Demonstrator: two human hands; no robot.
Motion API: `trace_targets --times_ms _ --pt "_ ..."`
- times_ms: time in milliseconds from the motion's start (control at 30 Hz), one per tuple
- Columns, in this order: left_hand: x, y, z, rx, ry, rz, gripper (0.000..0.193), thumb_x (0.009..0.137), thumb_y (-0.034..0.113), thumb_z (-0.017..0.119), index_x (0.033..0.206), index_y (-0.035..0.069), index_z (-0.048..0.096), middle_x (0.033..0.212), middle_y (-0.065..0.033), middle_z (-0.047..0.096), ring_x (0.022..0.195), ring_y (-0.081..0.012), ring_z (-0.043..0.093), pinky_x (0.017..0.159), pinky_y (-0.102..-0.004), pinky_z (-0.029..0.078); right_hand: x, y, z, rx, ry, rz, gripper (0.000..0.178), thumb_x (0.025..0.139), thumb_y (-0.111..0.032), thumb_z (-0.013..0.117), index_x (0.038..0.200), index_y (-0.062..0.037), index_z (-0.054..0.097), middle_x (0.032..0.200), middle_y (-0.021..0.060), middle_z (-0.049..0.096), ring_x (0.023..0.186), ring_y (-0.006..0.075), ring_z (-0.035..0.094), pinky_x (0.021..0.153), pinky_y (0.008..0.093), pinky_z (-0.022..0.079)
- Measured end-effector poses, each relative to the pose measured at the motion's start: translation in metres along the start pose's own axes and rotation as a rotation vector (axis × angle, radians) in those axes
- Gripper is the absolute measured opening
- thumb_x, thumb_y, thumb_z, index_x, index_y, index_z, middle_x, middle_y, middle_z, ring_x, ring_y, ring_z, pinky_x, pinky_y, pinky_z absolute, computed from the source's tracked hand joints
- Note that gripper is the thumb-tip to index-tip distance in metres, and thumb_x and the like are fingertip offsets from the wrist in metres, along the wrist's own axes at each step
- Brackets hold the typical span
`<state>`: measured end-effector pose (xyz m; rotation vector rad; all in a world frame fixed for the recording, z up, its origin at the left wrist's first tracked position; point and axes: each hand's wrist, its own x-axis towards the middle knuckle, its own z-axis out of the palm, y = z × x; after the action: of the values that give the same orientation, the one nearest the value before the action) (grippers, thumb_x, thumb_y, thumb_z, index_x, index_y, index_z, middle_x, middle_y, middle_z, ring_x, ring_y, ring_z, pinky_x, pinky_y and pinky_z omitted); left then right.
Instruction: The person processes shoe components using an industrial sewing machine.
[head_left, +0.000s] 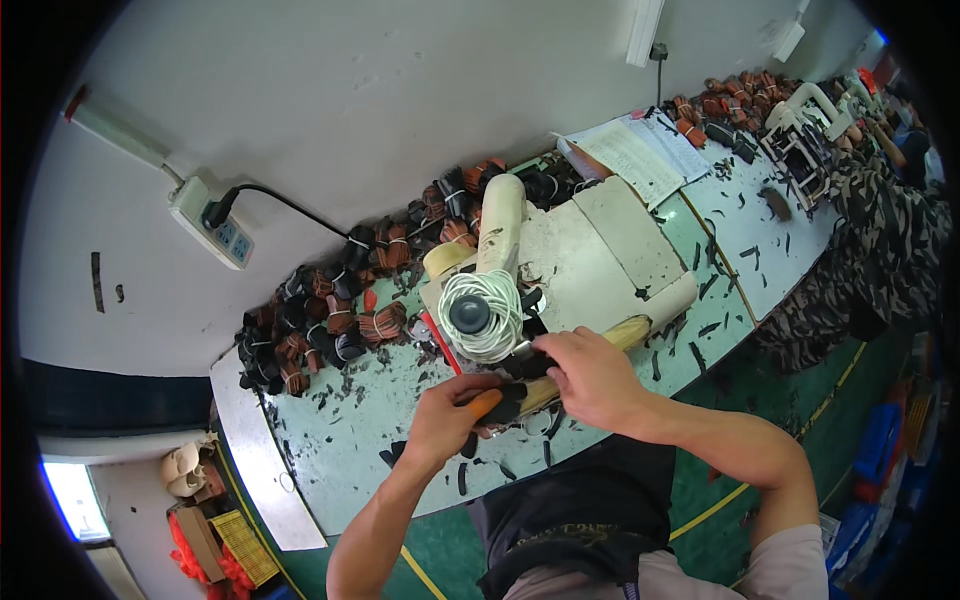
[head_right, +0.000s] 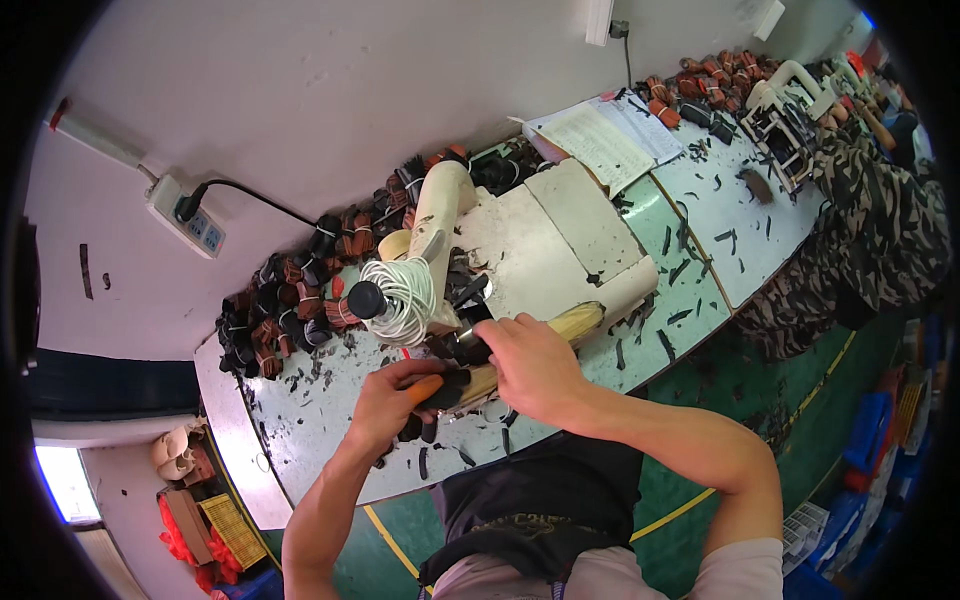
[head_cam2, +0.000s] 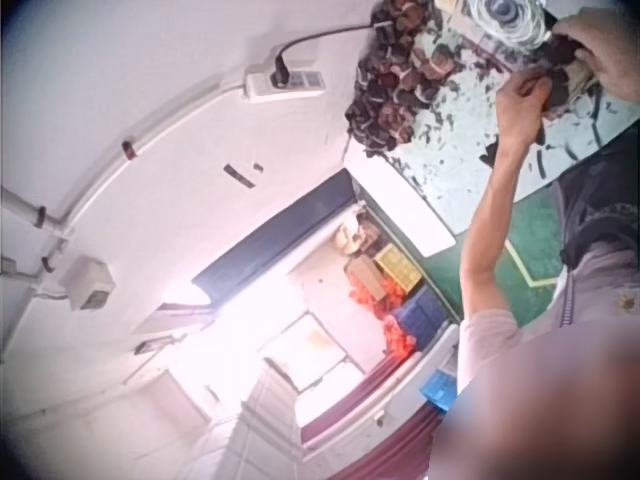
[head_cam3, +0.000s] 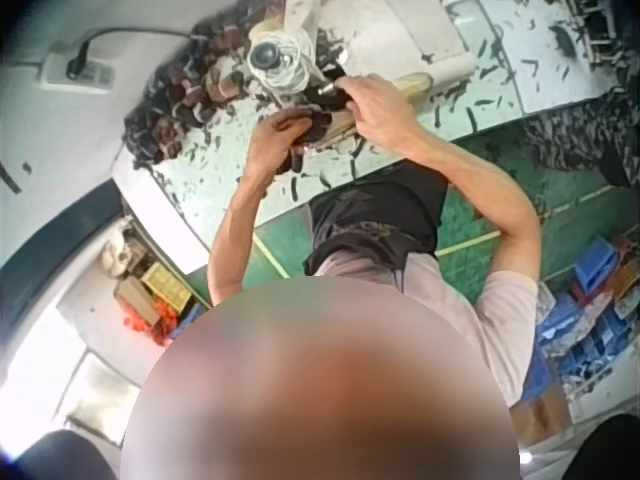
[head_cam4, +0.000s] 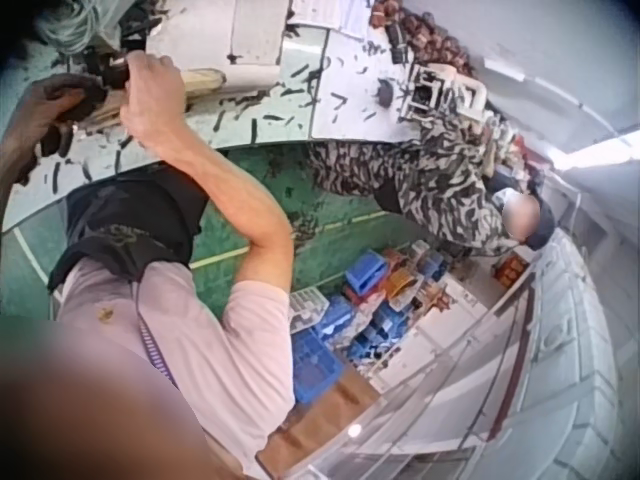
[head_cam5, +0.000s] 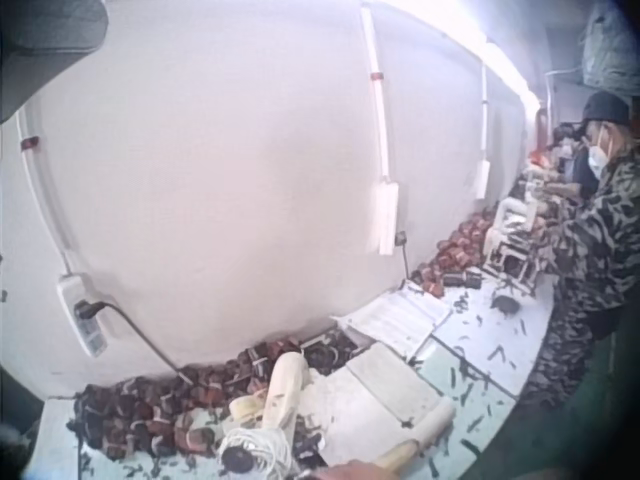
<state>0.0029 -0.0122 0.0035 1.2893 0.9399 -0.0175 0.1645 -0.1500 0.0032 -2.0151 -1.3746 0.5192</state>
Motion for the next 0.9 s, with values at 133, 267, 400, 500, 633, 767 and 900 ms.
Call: trace_targets --times_ms 133,267,400,500,633,767,900 --pt "-0.002 0.0 -0.004 0.229 0.148 0.029 0.018 0.086 0.011 0.065 0.1 0.001 0.066 0.084 -0.0089 0.07 0.053 -0.0098 0.059 0.049 -0.0237 0.047 -0.004 0.009 0.0 0.03 -0.024 0.004 0.022 0.076 0.0 0.059 0.098 -0.0032 0.06 0.085 0.0131 0.06 0.086 0.0335 0.055 0.077 0.0438 0.046" --pt "-0.002 0.001 0.004 0.3 0.214 0.055 0.018 0.085 0.011 0.066 0.1 0.001 0.065 0.083 -0.0089 0.07 0.053 -0.011 0.06 0.048 -0.0257 0.047 -0.003 0.012 -0.002 0.104 -0.105 0.001 0.02 0.076 0.0 0.059 0.096 -0.0039 0.061 0.094 0.0124 0.059 0.088 0.0333 0.055 0.079 0.0436 0.045" --pt "0.005 -0.008 0.021 0.291 0.278 0.138 0.018 0.085 0.011 0.066 0.099 0.0 0.065 0.081 -0.0095 0.07 0.052 -0.0118 0.06 0.046 -0.0272 0.047 -0.003 0.011 0.005 0.123 -0.009 -0.073 0.021 0.076 0.0 0.059 0.097 -0.0045 0.062 0.103 0.0119 0.057 0.091 0.0329 0.055 0.08 0.0422 0.046" --pt "0.007 -0.013 0.02 0.24 0.231 0.131 0.019 0.086 0.012 0.065 0.099 -0.001 0.066 0.081 -0.0101 0.069 0.053 -0.0123 0.061 0.047 -0.0272 0.048 0.0 0.002 0.006 0.002 -0.039 -0.014 0.022 0.075 0.003 0.062 0.096 -0.0049 0.063 0.096 0.0126 0.057 0.093 0.0332 0.056 0.081 0.0396 0.046" --pt "-0.004 -0.01 -0.005 -0.041 -0.048 -0.026 0.029 0.091 0.012 0.061 0.116 -0.001 0.063 0.096 -0.0093 0.069 0.078 -0.0108 0.065 0.065 -0.0212 0.049 -0.01 0.003 -0.006 -0.044 -0.044 0.033 0.025 0.072 0.006 0.062 0.095 -0.0048 0.063 0.096 0.0125 0.058 0.093 0.0328 0.056 0.08 0.0386 0.047" --pt "-0.017 -0.015 -0.022 -0.221 -0.187 -0.139 0.034 0.094 0.014 0.059 0.123 -0.002 0.058 0.103 -0.0098 0.067 0.085 -0.0124 0.066 0.066 -0.0211 0.05 -0.02 0.014 -0.014 -0.001 0.192 -0.355 0.034 0.065 0.008 0.062 0.096 -0.0065 0.065 0.104 0.0102 0.06 0.096 0.0297 0.057 0.08 0.0369 0.05" --pt "-0.015 -0.01 -0.016 -0.179 -0.163 -0.122 0.028 0.095 0.01 0.055 0.12 -0.002 0.057 0.092 -0.008 0.066 0.073 -0.0098 0.062 0.059 -0.0208 0.048 -0.025 0.011 -0.02 -0.011 0.364 -0.519 0.037 0.059 0.006 0.065 0.093 -0.0075 0.066 0.113 0.0097 0.059 0.104 0.0295 0.057 0.082 0.0356 0.051"
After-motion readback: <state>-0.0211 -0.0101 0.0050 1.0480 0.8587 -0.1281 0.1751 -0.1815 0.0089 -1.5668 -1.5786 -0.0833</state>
